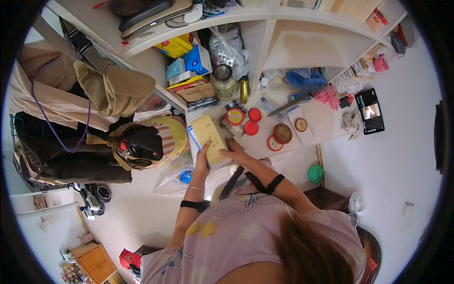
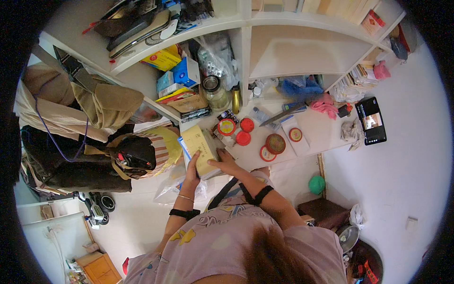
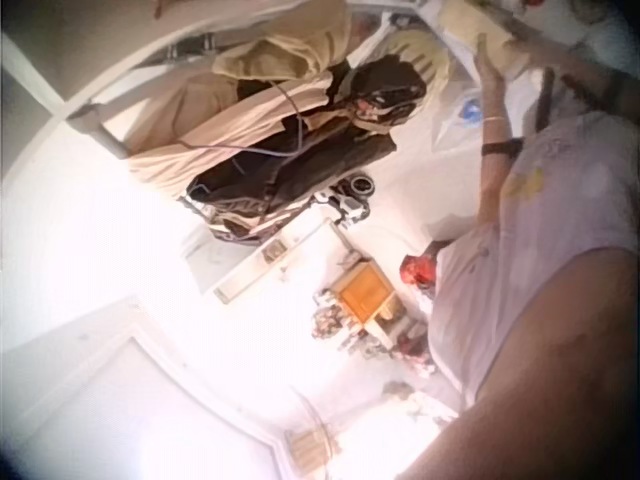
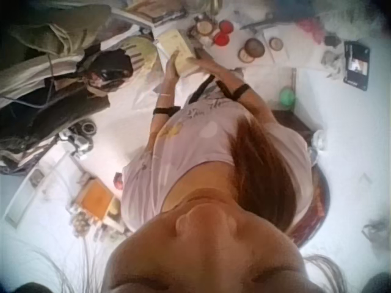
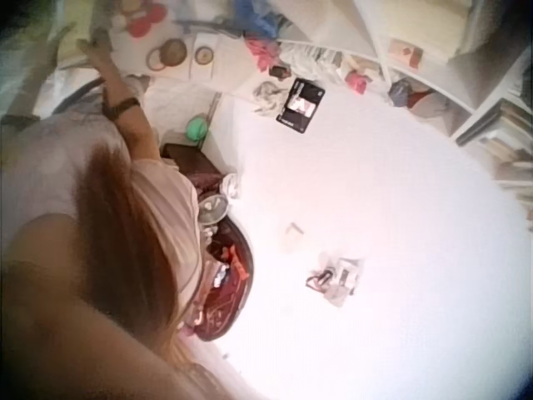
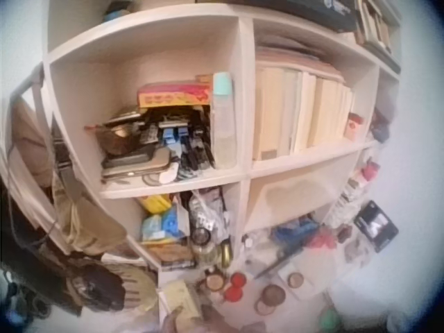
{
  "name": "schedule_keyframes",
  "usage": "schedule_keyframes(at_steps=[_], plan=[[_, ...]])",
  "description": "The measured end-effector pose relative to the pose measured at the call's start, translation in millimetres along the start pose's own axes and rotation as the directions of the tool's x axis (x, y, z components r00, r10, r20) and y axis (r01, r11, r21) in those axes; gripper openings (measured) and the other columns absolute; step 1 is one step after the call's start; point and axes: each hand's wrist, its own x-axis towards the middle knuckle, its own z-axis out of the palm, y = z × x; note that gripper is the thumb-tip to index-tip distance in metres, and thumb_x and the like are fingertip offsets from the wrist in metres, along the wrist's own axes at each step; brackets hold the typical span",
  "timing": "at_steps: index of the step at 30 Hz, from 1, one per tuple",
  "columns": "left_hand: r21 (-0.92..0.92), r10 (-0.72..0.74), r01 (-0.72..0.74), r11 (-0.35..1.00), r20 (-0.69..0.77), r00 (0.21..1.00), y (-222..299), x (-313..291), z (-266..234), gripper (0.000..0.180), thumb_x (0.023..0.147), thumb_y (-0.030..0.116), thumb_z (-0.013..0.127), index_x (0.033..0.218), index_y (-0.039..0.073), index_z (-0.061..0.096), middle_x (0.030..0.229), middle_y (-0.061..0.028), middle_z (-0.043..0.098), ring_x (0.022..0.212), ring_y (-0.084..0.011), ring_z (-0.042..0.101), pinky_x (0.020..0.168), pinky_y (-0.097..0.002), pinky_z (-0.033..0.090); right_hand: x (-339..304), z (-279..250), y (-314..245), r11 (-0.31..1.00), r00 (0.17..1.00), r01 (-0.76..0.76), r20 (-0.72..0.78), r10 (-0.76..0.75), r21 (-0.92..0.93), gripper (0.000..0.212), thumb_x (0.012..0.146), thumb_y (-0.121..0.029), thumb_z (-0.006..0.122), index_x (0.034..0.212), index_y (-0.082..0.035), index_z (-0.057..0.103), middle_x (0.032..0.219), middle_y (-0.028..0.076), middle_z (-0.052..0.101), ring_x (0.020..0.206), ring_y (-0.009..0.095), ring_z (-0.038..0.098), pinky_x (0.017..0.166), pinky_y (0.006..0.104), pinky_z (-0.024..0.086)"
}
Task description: Organizing and moving various items, including books, boxes, and small containers, on storage shelves.
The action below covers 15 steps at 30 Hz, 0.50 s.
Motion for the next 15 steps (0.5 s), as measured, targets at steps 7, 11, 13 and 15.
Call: schedule_keyframes(at_steps=[7, 11, 13, 15], plan=[[-0.087, 0.036, -0.037, 0.996, -0.017, 0.999, -32.4, 20.8, 32.2, 0.047, 0.084, 0.031, 0.061, 0.12, 0.004, 0.048, 0.108, -0.0089, 0.057, 0.099, -0.0199, 0.056, 0.084, -0.0307, 0.046, -14.9, -68.7, -3.5, 0.923, 0.983, -0.129, 0.172, 0.07, 0.362, 0.098, 0.073, -0.054, 0.064, 0.135, 0.01, 0.024, 0.138, 0.025, 0.029, 0.126, 0.032, 0.034, 0.103, 0.035, 0.028], [-0.093, -0.026, 0.022, 0.995, -0.04, 0.999, -33.6, 28.0, 25.5, 0.046, 0.084, 0.031, 0.06, 0.12, 0.004, 0.048, 0.107, -0.0091, 0.058, 0.098, -0.02, 0.056, 0.085, -0.0313, 0.045, -8.6, -68.2, -10.6, 0.872, 0.979, -0.199, 0.132, 0.156, 0.447, 0.097, 0.072, -0.054, 0.064, 0.134, 0.009, 0.026, 0.133, 0.023, 0.038, 0.121, 0.029, 0.04, 0.099, 0.0338, 0.033], [-0.118, -0.04, 0.038, 0.992, -0.006, 0.999, -26.2, 23.2, 22.4, 0.048, 0.083, 0.028, 0.061, 0.121, 0.002, 0.046, 0.108, -0.0096, 0.057, 0.099, -0.0206, 0.056, 0.085, -0.0318, 0.046, -6.1, -67.4, -6.0, 0.848, 0.983, -0.184, 0.103, 0.152, 0.497, 0.096, 0.072, -0.055, 0.065, 0.134, 0.009, 0.028, 0.131, 0.022, 0.042, 0.119, 0.029, 0.044, 0.098, 0.034, 0.035], [-0.15, -0.038, 0.041, 0.988, 0.02, 0.999, -20.4, 13.7, 13.7, 0.05, 0.082, 0.025, 0.063, 0.122, 0.001, 0.045, 0.109, -0.0101, 0.057, 0.099, -0.0212, 0.056, 0.085, -0.0324, 0.046, -12.1, -73.8, -41.5, 0.925, 0.949, -0.194, 0.302, 0.093, 0.325, 0.079, 0.077, -0.048, 0.063, 0.128, 0.008, 0.038, 0.123, 0.019, 0.048, 0.112, 0.024, 0.048, 0.094, 0.0323, 0.037]])
